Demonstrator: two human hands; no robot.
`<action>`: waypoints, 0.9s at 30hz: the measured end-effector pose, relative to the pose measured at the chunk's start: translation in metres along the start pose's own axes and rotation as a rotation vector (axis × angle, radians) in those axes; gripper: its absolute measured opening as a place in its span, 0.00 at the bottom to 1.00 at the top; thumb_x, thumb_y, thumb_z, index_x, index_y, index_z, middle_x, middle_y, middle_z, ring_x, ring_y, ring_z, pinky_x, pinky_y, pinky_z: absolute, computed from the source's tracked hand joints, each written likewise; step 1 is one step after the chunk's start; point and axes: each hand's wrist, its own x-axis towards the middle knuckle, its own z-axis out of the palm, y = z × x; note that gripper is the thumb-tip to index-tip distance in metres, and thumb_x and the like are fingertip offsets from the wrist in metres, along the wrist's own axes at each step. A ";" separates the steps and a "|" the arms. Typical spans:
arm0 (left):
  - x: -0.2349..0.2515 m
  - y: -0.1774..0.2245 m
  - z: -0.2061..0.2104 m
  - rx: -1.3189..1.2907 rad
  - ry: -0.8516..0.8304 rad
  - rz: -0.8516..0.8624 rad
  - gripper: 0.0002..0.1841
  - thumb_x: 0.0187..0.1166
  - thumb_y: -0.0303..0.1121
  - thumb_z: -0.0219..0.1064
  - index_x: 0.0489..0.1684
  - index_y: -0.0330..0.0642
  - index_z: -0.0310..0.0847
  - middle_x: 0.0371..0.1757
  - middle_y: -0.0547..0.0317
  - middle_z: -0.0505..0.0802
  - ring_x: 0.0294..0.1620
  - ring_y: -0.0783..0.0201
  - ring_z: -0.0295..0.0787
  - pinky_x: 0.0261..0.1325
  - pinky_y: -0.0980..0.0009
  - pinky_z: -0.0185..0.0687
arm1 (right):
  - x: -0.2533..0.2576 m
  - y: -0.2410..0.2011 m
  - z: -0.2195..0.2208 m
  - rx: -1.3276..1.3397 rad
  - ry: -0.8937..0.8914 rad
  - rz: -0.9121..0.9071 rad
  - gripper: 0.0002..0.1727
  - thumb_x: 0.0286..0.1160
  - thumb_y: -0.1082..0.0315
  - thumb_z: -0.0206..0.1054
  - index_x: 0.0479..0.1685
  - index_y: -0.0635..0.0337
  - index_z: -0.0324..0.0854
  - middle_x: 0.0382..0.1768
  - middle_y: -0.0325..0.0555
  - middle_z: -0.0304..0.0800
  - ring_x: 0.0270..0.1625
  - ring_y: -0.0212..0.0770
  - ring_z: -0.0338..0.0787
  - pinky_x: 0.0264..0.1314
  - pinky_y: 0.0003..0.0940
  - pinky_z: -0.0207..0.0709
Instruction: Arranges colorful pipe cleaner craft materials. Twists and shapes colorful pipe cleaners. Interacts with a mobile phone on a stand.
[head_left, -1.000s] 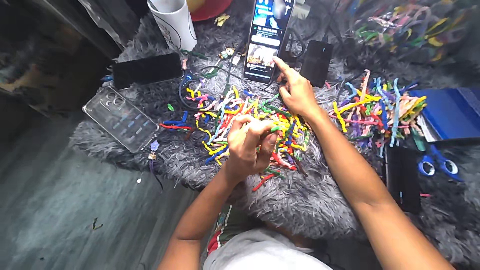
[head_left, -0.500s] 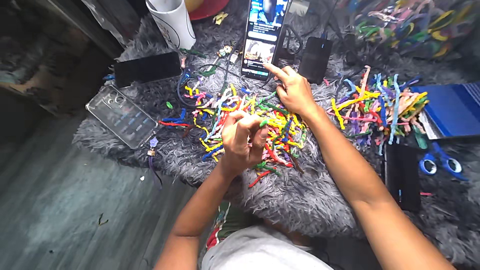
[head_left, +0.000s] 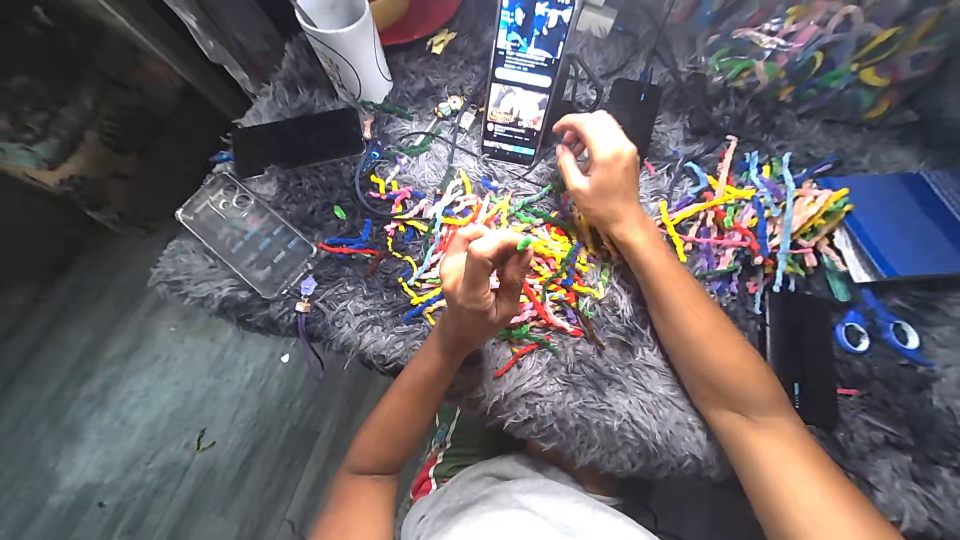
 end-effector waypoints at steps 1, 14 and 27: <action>0.000 0.000 -0.001 -0.011 0.003 -0.001 0.07 0.89 0.35 0.60 0.51 0.41 0.73 0.40 0.60 0.86 0.38 0.75 0.84 0.43 0.80 0.83 | 0.003 -0.014 -0.011 0.083 0.019 -0.009 0.14 0.82 0.68 0.62 0.54 0.66 0.87 0.46 0.56 0.91 0.45 0.45 0.90 0.48 0.38 0.82; 0.001 0.008 -0.005 -0.006 -0.031 0.233 0.08 0.92 0.36 0.54 0.45 0.42 0.73 0.34 0.60 0.84 0.39 0.74 0.82 0.63 0.77 0.74 | -0.026 -0.119 -0.104 0.234 -0.487 -0.412 0.11 0.82 0.64 0.62 0.39 0.54 0.91 0.29 0.32 0.84 0.31 0.24 0.81 0.31 0.20 0.72; 0.003 0.010 -0.001 -0.115 -0.073 -0.009 0.12 0.92 0.35 0.53 0.47 0.36 0.76 0.36 0.58 0.85 0.36 0.77 0.83 0.45 0.83 0.82 | -0.034 -0.140 -0.097 -0.119 -0.200 -0.475 0.08 0.78 0.71 0.67 0.40 0.61 0.92 0.31 0.48 0.89 0.32 0.43 0.86 0.27 0.32 0.70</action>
